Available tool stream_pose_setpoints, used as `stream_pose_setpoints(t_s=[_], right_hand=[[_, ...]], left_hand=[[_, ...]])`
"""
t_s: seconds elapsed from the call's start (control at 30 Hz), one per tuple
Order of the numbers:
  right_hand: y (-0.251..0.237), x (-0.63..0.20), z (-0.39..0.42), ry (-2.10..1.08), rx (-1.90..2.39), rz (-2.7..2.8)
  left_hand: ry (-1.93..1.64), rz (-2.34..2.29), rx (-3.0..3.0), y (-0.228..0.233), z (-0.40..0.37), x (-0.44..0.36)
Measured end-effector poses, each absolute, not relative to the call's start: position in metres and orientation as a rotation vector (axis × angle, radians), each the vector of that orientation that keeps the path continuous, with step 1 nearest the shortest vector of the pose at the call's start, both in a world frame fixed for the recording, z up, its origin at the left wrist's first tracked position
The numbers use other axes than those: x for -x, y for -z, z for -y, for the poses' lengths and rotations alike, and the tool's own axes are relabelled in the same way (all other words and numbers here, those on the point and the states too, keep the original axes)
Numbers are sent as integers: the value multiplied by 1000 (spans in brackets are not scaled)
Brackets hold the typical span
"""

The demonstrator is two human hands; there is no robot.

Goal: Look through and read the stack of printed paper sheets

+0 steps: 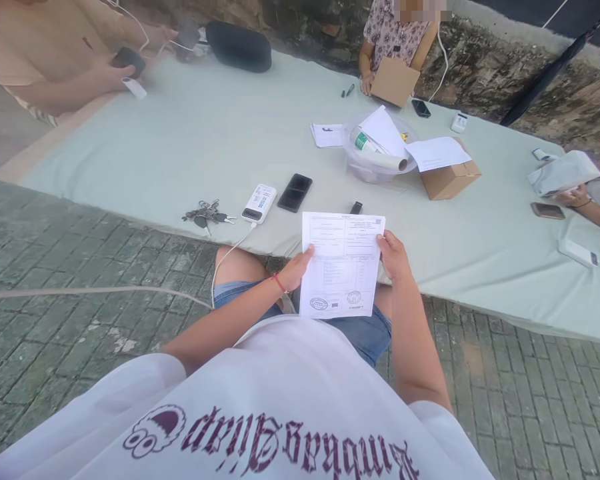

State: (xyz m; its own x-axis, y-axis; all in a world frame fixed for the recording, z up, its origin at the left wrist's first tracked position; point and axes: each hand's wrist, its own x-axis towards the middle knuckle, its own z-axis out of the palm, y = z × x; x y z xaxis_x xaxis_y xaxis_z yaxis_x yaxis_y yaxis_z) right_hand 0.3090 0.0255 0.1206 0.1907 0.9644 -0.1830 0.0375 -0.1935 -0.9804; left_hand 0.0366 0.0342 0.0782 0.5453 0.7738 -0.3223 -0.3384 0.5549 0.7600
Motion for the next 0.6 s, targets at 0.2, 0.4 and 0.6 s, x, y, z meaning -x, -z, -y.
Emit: stream_pose_setpoints(t_s=[0.2,0.4,0.6], right_hand=[[-86,-285,4,-1137,1584,1001],[-80,-272,16,-1158,1484,935],[-77,-281,19,-1142,1534,919]], left_hand=[[-731,-797,-605,-68,-38,-41],[-751,-776,-598,-66,-38,-42],[-769,-782,-619,-64,-39,-36]])
